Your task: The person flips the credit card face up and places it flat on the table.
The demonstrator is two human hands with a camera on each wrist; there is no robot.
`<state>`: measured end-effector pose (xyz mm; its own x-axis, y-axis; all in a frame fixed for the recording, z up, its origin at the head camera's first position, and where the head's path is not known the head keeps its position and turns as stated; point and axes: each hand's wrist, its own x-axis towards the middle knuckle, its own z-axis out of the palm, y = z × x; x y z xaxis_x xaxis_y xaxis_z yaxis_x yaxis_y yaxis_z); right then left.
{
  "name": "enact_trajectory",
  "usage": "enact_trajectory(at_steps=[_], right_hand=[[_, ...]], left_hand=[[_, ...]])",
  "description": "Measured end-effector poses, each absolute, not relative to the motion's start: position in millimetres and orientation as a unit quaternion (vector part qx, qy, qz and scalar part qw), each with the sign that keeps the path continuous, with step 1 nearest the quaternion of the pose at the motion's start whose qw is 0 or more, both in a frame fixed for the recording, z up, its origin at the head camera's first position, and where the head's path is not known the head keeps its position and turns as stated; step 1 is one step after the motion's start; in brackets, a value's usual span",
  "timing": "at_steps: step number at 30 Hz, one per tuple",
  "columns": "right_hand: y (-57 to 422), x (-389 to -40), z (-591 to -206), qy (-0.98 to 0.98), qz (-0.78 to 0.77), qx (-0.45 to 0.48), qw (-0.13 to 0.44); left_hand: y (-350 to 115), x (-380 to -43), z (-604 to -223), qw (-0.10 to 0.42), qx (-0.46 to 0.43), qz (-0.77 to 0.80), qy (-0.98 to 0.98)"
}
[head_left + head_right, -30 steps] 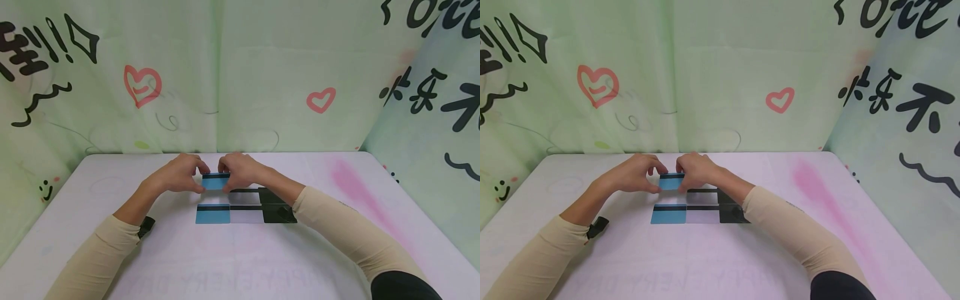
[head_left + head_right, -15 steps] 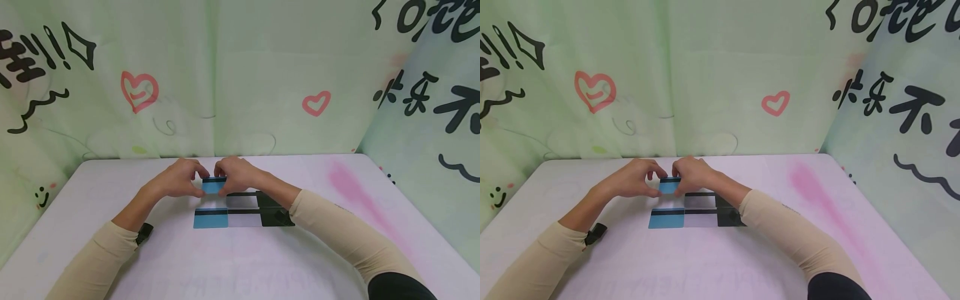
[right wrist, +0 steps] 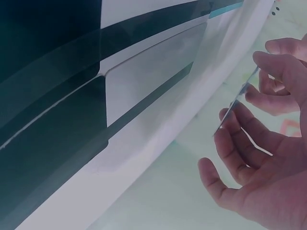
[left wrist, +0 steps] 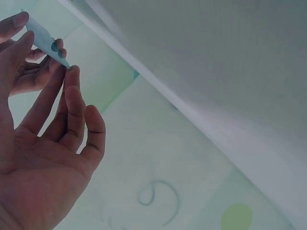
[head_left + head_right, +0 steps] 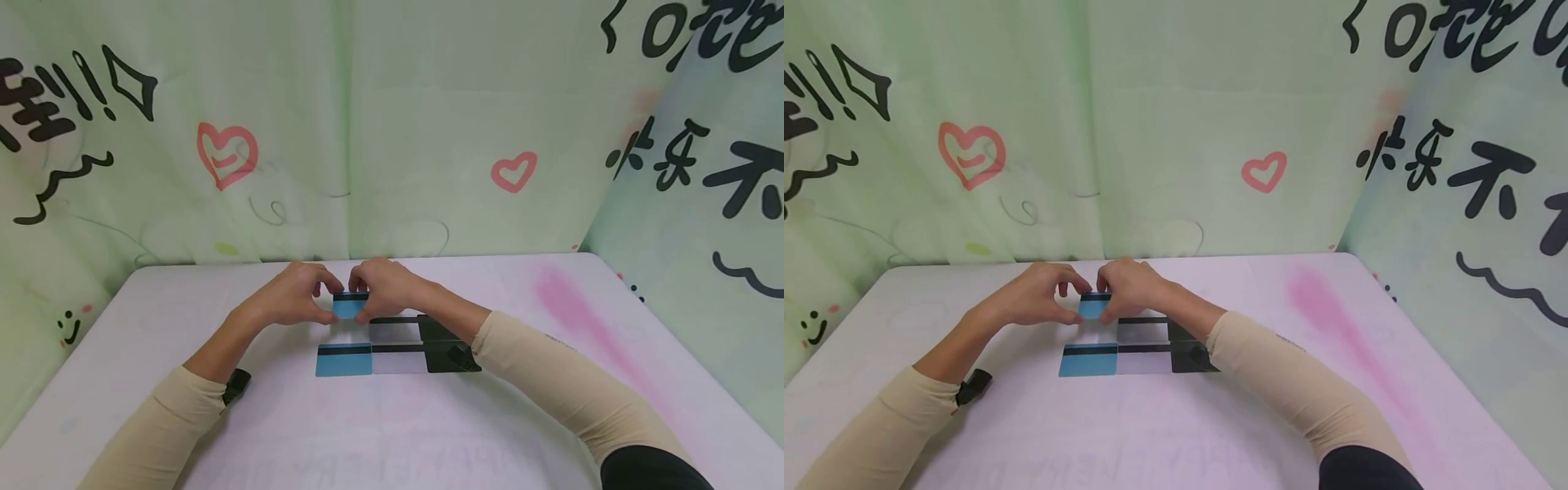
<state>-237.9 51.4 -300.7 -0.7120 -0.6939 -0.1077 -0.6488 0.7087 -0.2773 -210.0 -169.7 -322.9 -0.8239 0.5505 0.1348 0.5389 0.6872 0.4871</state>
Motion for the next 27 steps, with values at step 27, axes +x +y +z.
enact_trajectory(at_steps=[27], right_hand=[[62,-246,-302,0.906,-0.227,-0.328,0.139]], left_hand=[[-175,-210,-321,0.024,0.259,0.251,0.932]])
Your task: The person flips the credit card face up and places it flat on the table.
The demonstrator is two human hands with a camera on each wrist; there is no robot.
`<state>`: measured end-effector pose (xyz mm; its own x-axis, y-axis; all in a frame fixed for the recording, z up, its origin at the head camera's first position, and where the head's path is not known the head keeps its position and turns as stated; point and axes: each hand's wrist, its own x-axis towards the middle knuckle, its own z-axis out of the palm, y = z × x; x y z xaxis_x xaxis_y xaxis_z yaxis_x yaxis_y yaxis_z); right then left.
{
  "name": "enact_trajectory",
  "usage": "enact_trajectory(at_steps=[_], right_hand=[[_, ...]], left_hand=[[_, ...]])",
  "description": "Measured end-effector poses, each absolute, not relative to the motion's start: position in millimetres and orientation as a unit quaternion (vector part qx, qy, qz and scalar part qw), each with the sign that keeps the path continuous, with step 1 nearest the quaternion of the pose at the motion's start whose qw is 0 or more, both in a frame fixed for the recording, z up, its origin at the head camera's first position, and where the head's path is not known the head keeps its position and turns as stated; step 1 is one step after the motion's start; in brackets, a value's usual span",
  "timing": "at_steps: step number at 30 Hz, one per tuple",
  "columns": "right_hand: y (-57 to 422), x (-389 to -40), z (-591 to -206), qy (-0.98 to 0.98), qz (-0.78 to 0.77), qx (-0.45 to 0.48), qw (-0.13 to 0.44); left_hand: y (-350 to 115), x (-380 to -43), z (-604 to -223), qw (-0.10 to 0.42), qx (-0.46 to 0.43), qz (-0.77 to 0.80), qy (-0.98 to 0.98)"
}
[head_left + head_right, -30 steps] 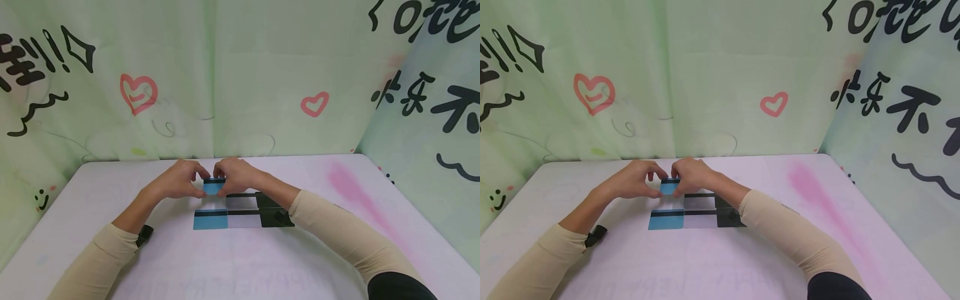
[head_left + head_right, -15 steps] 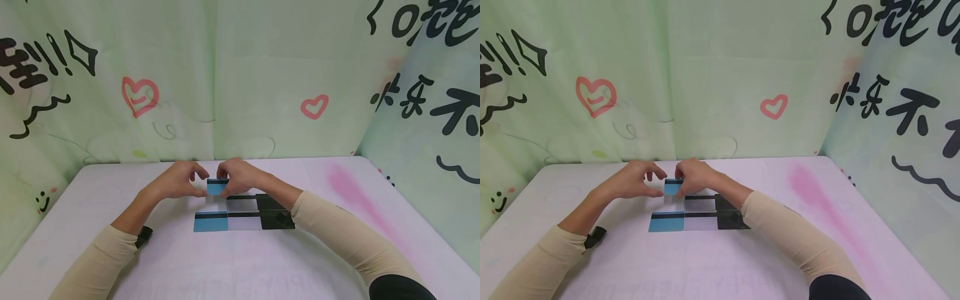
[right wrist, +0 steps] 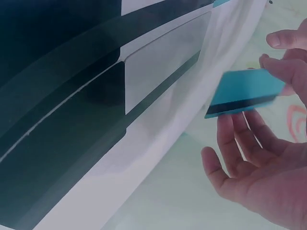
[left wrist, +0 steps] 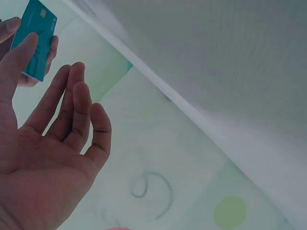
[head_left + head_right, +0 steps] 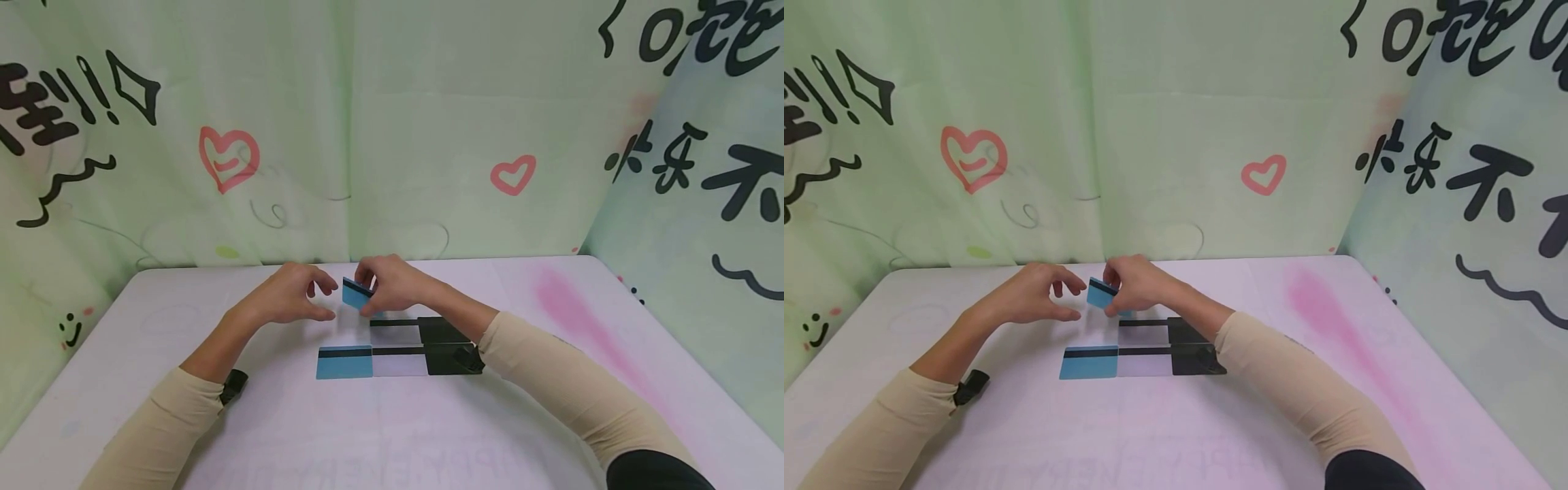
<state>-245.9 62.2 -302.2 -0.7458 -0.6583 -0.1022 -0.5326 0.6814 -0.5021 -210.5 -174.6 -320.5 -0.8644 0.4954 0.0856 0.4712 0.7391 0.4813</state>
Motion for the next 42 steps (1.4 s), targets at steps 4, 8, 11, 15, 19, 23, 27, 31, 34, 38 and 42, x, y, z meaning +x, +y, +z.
enact_trajectory(at_steps=[4,8,11,15,19,23,27,31,34,38,42], right_hand=[[63.0,-245.7,-302.5,0.902,-0.257,-0.320,0.136],[63.1,-246.1,-302.6,0.892,-0.290,-0.322,0.128],[63.3,-246.7,-303.5,0.883,-0.317,-0.323,0.125],[64.0,-247.9,-304.6,0.870,-0.352,-0.322,0.126],[64.3,-247.7,-305.5,0.857,-0.385,-0.317,0.127],[64.1,-246.3,-306.1,0.843,-0.420,-0.308,0.135],[63.6,-245.8,-307.3,0.826,-0.454,-0.300,0.149],[63.6,-245.2,-308.0,0.813,-0.475,-0.297,0.160],[63.2,-244.5,-307.3,0.806,-0.486,-0.296,0.166],[62.1,-242.9,-306.2,0.801,-0.494,-0.291,0.172],[60.8,-240.7,-305.1,0.799,-0.500,-0.284,0.175]], left_hand=[[-174.9,-211.4,-321.8,0.030,0.258,0.252,0.932],[-175.2,-212.5,-323.3,0.030,0.259,0.253,0.932],[-174.7,-212.9,-323.9,0.032,0.256,0.254,0.932],[-174.3,-212.9,-323.3,0.031,0.253,0.254,0.933],[-174.4,-213.0,-323.2,0.033,0.252,0.257,0.933],[-174.0,-213.3,-324.5,0.039,0.248,0.265,0.931],[-173.5,-213.1,-325.4,0.044,0.247,0.271,0.929],[-173.6,-213.3,-325.9,0.042,0.247,0.272,0.929],[-173.9,-213.1,-325.9,0.039,0.247,0.276,0.928],[-173.4,-212.8,-325.7,0.038,0.245,0.282,0.927],[-172.8,-212.9,-325.6,0.035,0.248,0.284,0.925]])
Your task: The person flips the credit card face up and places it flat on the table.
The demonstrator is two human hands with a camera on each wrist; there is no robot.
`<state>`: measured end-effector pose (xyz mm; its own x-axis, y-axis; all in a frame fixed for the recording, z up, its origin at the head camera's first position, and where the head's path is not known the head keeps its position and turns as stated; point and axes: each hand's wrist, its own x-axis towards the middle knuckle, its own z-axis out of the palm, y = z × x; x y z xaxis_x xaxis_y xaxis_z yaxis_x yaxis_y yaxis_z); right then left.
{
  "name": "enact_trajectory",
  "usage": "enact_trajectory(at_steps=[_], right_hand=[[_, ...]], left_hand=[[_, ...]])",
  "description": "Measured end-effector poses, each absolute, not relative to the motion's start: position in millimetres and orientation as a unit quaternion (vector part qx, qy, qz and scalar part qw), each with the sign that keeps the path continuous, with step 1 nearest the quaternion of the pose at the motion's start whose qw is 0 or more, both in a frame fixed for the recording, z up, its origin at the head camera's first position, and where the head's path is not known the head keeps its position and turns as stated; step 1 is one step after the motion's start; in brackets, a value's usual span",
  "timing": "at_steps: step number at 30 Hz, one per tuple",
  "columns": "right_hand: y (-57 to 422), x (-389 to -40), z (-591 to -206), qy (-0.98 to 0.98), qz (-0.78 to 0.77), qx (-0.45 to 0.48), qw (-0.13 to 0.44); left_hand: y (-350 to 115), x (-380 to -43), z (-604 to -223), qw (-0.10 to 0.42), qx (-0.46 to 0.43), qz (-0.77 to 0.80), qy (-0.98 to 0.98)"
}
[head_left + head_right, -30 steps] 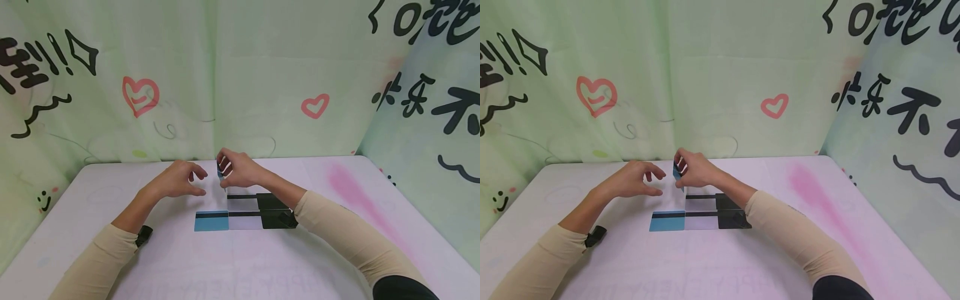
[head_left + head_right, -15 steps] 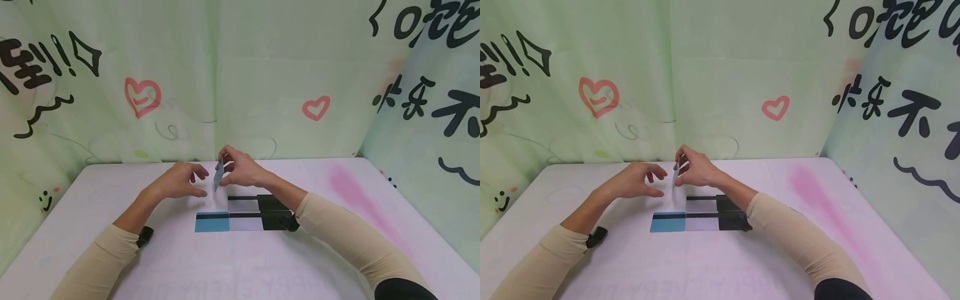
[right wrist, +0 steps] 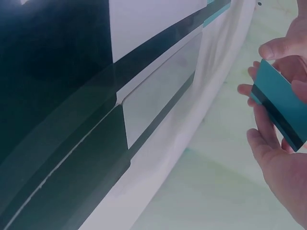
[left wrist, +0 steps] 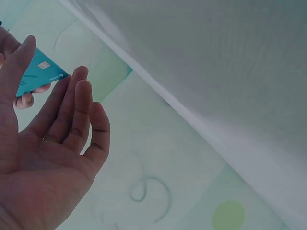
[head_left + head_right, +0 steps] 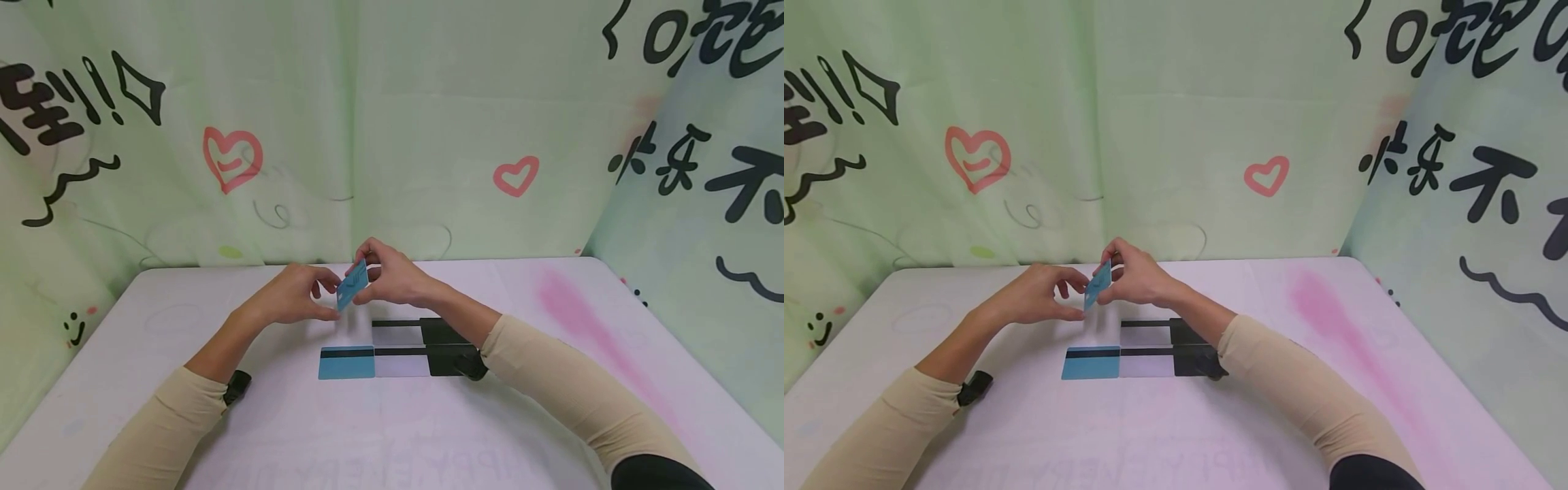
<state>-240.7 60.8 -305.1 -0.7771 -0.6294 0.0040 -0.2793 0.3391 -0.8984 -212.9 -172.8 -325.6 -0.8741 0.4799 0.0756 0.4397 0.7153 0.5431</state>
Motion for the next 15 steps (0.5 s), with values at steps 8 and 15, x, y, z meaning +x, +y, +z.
enact_trajectory(at_steps=[8,15], right_hand=[[60.0,-239.5,-307.2,0.801,-0.503,-0.273,0.176],[59.5,-240.2,-308.7,0.803,-0.502,-0.270,0.175]], left_hand=[[-174.0,-211.6,-325.3,0.019,0.260,0.283,0.923],[-173.5,-211.0,-324.3,0.008,0.262,0.284,0.922]])
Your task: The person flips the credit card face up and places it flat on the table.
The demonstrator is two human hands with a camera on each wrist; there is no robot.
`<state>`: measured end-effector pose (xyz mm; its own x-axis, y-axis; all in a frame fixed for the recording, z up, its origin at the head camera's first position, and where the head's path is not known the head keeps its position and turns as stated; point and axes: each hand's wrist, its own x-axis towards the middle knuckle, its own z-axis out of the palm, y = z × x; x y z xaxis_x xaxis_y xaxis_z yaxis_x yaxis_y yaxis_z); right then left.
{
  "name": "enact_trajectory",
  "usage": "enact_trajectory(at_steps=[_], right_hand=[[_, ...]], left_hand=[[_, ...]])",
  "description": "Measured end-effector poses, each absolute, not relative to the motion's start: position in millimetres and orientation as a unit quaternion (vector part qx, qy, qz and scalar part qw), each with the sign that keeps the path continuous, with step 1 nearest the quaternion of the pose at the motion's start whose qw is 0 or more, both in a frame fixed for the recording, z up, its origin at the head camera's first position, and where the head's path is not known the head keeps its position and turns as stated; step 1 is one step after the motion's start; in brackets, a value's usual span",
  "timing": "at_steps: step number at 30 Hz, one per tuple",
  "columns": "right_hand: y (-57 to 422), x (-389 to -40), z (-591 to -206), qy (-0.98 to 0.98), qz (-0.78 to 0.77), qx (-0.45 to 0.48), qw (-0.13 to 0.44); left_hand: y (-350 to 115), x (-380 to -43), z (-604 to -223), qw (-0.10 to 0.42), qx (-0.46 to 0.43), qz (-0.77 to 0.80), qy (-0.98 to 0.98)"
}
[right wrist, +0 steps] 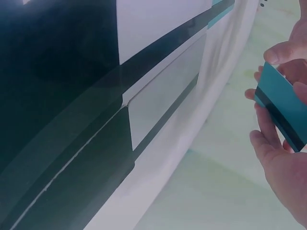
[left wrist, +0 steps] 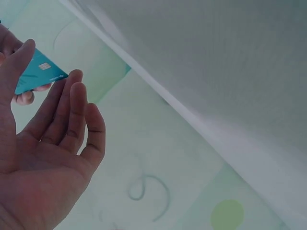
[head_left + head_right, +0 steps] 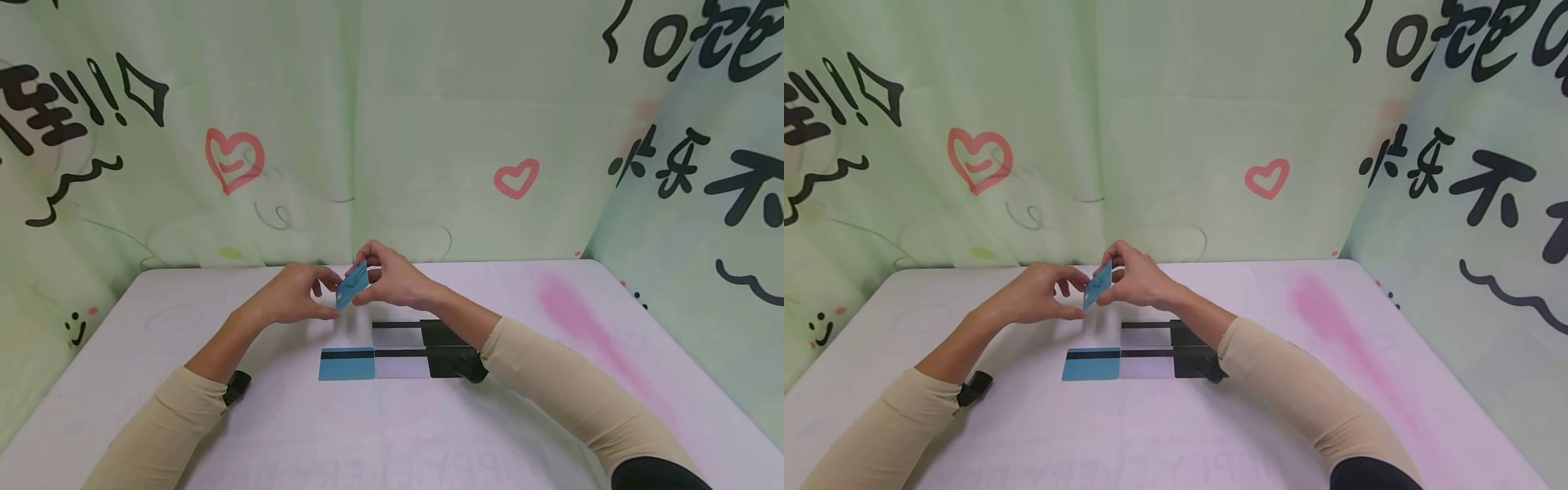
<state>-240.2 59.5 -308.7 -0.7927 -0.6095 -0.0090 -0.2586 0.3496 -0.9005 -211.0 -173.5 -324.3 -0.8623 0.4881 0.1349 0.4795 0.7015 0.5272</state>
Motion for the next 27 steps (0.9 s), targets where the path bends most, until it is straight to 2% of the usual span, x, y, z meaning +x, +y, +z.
enact_trajectory(at_steps=[12,27], right_hand=[[63,-239,-311,0.818,-0.483,-0.258,0.175],[61,-242,-320,0.876,-0.358,-0.272,0.174]], left_hand=[[-176,-212,-322,0.015,0.260,0.275,0.926],[-184,-212,-324,0.053,0.238,0.234,0.941]])
